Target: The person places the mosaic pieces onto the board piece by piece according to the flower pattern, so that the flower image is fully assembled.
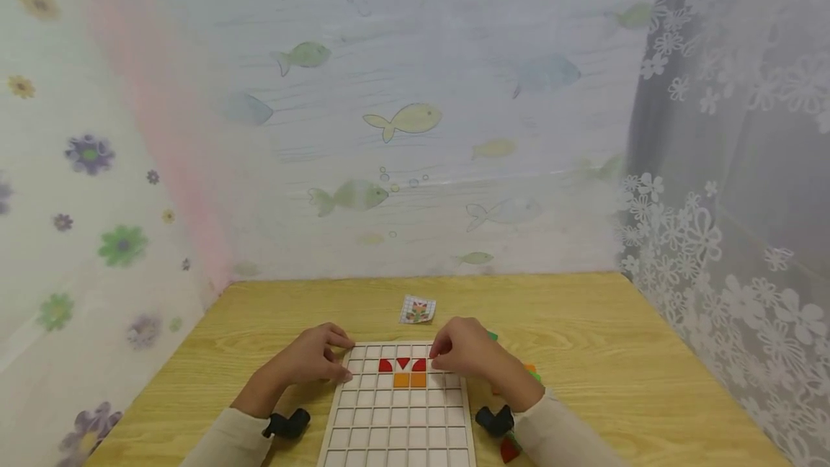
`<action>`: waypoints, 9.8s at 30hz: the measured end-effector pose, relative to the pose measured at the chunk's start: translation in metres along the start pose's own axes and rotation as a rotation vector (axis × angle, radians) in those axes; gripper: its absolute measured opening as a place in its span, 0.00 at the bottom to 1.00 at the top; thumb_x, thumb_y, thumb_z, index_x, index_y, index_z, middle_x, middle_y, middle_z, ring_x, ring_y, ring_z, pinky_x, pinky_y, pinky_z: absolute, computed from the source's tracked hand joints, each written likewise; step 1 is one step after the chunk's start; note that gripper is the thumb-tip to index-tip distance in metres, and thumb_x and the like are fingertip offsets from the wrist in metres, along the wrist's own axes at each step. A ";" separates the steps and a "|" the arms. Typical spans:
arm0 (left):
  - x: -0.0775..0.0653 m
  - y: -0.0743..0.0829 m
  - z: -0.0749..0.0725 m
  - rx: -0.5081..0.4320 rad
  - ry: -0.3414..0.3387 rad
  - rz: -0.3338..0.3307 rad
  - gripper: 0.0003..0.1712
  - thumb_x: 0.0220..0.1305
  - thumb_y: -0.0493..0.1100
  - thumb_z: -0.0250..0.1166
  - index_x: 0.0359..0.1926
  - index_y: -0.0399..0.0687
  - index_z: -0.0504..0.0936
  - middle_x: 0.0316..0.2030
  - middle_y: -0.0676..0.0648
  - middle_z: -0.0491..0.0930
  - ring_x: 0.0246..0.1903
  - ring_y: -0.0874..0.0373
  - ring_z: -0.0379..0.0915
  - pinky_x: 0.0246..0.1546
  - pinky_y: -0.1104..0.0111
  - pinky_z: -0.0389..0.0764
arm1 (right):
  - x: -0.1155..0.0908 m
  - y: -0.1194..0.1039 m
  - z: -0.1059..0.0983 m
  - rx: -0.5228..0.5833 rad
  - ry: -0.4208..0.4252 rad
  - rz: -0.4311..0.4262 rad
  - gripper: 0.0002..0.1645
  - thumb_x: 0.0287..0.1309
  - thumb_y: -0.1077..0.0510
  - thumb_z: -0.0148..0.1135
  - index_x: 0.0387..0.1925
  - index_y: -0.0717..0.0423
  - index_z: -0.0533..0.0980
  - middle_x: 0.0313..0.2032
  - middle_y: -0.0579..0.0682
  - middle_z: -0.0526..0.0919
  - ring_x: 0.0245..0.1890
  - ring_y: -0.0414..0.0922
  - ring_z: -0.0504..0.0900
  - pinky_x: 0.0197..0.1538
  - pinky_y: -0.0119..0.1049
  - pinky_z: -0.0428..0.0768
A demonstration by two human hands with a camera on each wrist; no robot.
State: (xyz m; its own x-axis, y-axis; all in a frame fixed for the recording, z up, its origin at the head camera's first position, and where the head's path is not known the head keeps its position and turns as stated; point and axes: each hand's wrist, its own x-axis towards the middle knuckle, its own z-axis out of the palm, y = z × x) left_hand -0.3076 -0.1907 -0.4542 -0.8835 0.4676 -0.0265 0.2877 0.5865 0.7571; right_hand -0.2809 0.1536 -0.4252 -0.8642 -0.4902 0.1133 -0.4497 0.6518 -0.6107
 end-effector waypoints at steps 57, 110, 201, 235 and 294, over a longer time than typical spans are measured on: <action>-0.001 0.004 0.001 -0.038 -0.003 -0.022 0.32 0.55 0.39 0.81 0.61 0.35 0.83 0.65 0.39 0.70 0.26 0.56 0.80 0.26 0.63 0.83 | -0.079 0.077 -0.068 0.113 -0.134 0.154 0.14 0.52 0.58 0.80 0.40 0.58 0.87 0.38 0.50 0.89 0.38 0.47 0.85 0.39 0.36 0.85; -0.003 0.005 0.002 0.015 0.030 -0.046 0.33 0.52 0.41 0.83 0.59 0.38 0.84 0.63 0.41 0.72 0.32 0.57 0.79 0.28 0.64 0.83 | -0.038 0.040 -0.051 0.074 -0.041 0.044 0.03 0.63 0.58 0.72 0.34 0.53 0.86 0.31 0.44 0.88 0.30 0.43 0.84 0.35 0.33 0.82; -0.014 0.016 0.009 -0.016 0.020 -0.049 0.34 0.52 0.40 0.82 0.60 0.35 0.83 0.63 0.40 0.72 0.35 0.57 0.81 0.29 0.64 0.85 | 0.023 -0.045 0.047 0.079 -0.034 -0.011 0.05 0.63 0.60 0.73 0.31 0.49 0.89 0.28 0.39 0.87 0.29 0.35 0.79 0.34 0.33 0.79; -0.014 0.016 0.009 -0.029 0.026 -0.078 0.35 0.52 0.40 0.83 0.61 0.36 0.83 0.64 0.41 0.72 0.35 0.57 0.80 0.30 0.64 0.84 | 0.021 -0.050 0.051 0.033 -0.064 -0.025 0.06 0.61 0.60 0.73 0.28 0.49 0.88 0.26 0.37 0.85 0.28 0.33 0.78 0.35 0.32 0.80; -0.016 0.014 0.008 -0.024 0.017 -0.057 0.32 0.53 0.40 0.82 0.59 0.40 0.84 0.63 0.42 0.72 0.40 0.56 0.81 0.31 0.63 0.85 | -0.005 -0.013 -0.004 -0.062 0.051 0.017 0.04 0.59 0.59 0.75 0.37 0.54 0.89 0.33 0.42 0.87 0.33 0.40 0.81 0.36 0.40 0.81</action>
State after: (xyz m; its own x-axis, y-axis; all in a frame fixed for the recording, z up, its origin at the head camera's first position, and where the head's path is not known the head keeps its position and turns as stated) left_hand -0.2867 -0.1847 -0.4481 -0.9046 0.4221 -0.0591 0.2277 0.5959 0.7701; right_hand -0.2716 0.1497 -0.4142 -0.8816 -0.4496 0.1439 -0.4465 0.6953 -0.5631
